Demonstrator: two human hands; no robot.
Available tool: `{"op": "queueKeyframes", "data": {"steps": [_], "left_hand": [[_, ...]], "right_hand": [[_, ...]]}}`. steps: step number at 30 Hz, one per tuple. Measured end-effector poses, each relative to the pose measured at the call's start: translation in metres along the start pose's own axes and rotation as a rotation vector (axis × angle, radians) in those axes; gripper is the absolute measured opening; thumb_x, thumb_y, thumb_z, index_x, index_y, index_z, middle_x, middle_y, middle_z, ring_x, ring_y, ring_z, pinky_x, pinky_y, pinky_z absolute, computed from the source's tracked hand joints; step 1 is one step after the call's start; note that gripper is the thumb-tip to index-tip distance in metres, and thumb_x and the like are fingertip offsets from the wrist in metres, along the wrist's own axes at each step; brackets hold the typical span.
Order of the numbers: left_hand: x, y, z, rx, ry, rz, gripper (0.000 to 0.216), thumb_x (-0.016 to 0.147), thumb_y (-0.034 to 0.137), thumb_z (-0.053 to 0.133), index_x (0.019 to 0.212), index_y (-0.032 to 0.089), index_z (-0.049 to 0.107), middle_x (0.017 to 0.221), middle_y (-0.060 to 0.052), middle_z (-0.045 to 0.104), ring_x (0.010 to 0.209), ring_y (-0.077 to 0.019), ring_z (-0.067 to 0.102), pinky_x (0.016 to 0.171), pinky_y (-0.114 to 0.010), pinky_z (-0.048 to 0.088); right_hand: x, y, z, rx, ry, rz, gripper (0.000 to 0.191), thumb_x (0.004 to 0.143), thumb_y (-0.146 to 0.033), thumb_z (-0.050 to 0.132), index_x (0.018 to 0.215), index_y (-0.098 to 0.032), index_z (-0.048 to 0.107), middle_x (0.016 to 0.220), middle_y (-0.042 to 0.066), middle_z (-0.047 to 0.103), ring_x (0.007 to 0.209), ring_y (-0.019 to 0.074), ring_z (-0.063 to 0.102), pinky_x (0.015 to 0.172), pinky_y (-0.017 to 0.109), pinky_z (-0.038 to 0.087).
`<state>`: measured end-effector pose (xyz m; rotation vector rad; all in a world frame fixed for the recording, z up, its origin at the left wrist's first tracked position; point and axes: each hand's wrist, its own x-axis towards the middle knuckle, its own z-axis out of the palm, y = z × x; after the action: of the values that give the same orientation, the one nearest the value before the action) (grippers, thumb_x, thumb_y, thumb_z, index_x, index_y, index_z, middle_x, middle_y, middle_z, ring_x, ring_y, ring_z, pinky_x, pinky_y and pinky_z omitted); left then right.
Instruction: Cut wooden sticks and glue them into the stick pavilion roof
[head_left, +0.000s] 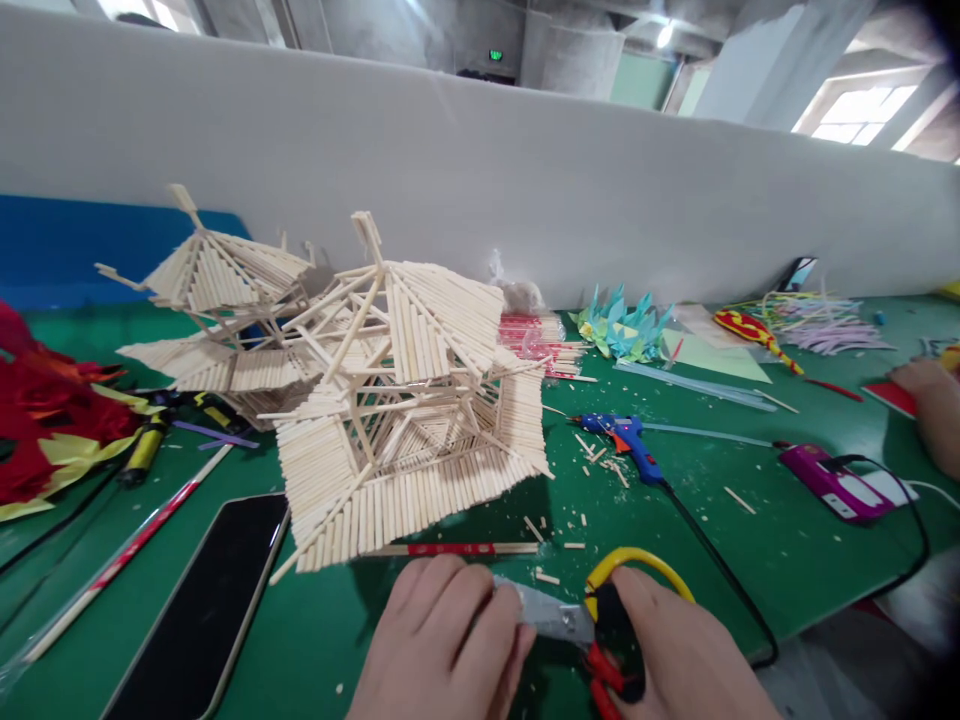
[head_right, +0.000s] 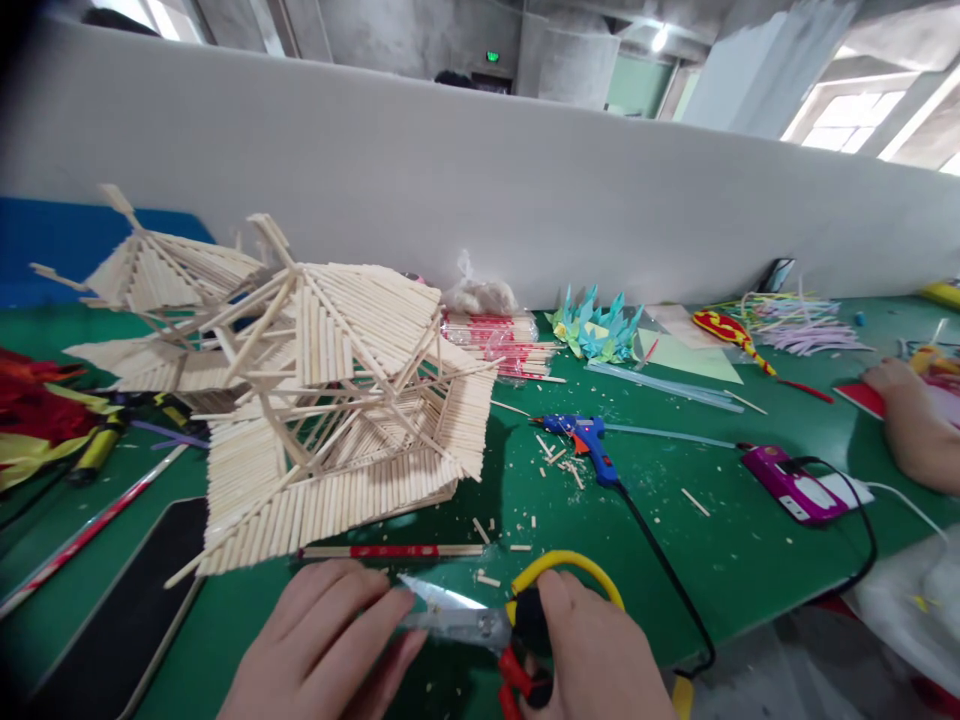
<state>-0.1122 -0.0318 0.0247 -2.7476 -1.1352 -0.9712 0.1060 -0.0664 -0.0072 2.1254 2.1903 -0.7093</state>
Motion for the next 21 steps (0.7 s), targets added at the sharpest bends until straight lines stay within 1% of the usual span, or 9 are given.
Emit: {"op": "queueKeyframes", "data": {"steps": [3,5,9,12,14,16,19,21], "left_hand": [[0.011,0.004,0.004,0.211,-0.218,0.098,0.005,0.072,0.019,0.057,0.074,0.017,0.061,0.074,-0.007,0.066,0.068,-0.0230,0.056,0.062,-0.038,0.044],[0.014,0.005,0.010,0.265,-0.338,0.155,0.003,0.067,0.020,0.060,0.066,0.016,0.061,0.070,-0.007,0.066,0.068,-0.0238,0.056,0.064,-0.038,0.043],[0.016,0.005,0.014,0.221,-0.454,0.243,0.008,0.062,0.022,0.063,0.056,0.017,0.060,0.055,-0.004,0.062,0.058,-0.0210,0.054,0.059,-0.035,0.040],[0.018,0.008,0.011,0.249,-0.517,0.265,0.006,0.061,0.013,0.058,0.058,0.018,0.060,0.056,-0.003,0.062,0.055,-0.0196,0.053,0.058,-0.034,0.038],[0.018,0.011,0.006,0.281,-0.513,0.237,0.008,0.060,0.011,0.055,0.061,0.018,0.059,0.058,-0.004,0.062,0.057,-0.0201,0.052,0.058,-0.035,0.038],[0.018,0.012,0.001,0.279,-0.481,0.205,0.008,0.061,0.012,0.053,0.062,0.018,0.058,0.060,-0.004,0.061,0.058,-0.0205,0.051,0.058,-0.036,0.038],[0.016,0.005,-0.011,0.225,-0.379,0.155,0.012,0.063,0.010,0.047,0.061,0.019,0.055,0.059,-0.004,0.059,0.055,-0.0203,0.049,0.057,-0.036,0.037],[0.014,-0.001,-0.020,0.156,-0.292,0.086,0.018,0.067,0.008,0.044,0.058,0.020,0.053,0.056,-0.003,0.057,0.052,-0.0190,0.048,0.053,-0.033,0.037]], "right_hand": [[-0.002,-0.002,-0.004,-0.111,0.021,-0.091,0.021,0.058,-0.020,0.050,0.078,-0.017,0.052,0.075,0.010,0.060,0.063,0.0254,0.056,0.055,0.035,0.041],[-0.003,-0.001,-0.007,-0.145,0.044,-0.157,0.020,0.057,-0.019,0.050,0.076,-0.017,0.054,0.075,0.010,0.059,0.063,0.0241,0.055,0.055,0.035,0.042],[-0.003,-0.001,-0.015,-0.151,0.110,-0.244,0.025,0.057,-0.020,0.051,0.080,-0.014,0.058,0.077,0.011,0.060,0.068,0.0250,0.056,0.061,0.038,0.045],[-0.003,-0.003,-0.021,-0.169,0.127,-0.282,0.033,0.057,-0.021,0.051,0.086,-0.010,0.061,0.082,0.015,0.062,0.074,0.0287,0.057,0.065,0.043,0.047],[-0.004,-0.004,-0.026,-0.183,0.129,-0.292,0.034,0.057,-0.023,0.051,0.087,-0.009,0.061,0.083,0.016,0.062,0.075,0.0299,0.058,0.065,0.044,0.048],[-0.004,-0.003,-0.030,-0.187,0.149,-0.302,0.035,0.059,-0.026,0.053,0.088,-0.011,0.062,0.083,0.015,0.063,0.075,0.0294,0.058,0.065,0.044,0.048],[-0.007,0.008,-0.035,-0.190,0.197,-0.297,0.039,0.062,-0.032,0.055,0.094,-0.011,0.061,0.087,0.016,0.063,0.079,0.0303,0.058,0.069,0.046,0.047],[-0.008,0.018,-0.037,-0.163,0.225,-0.256,0.040,0.064,-0.032,0.056,0.097,-0.011,0.059,0.091,0.017,0.062,0.083,0.0313,0.057,0.073,0.048,0.045]]}}
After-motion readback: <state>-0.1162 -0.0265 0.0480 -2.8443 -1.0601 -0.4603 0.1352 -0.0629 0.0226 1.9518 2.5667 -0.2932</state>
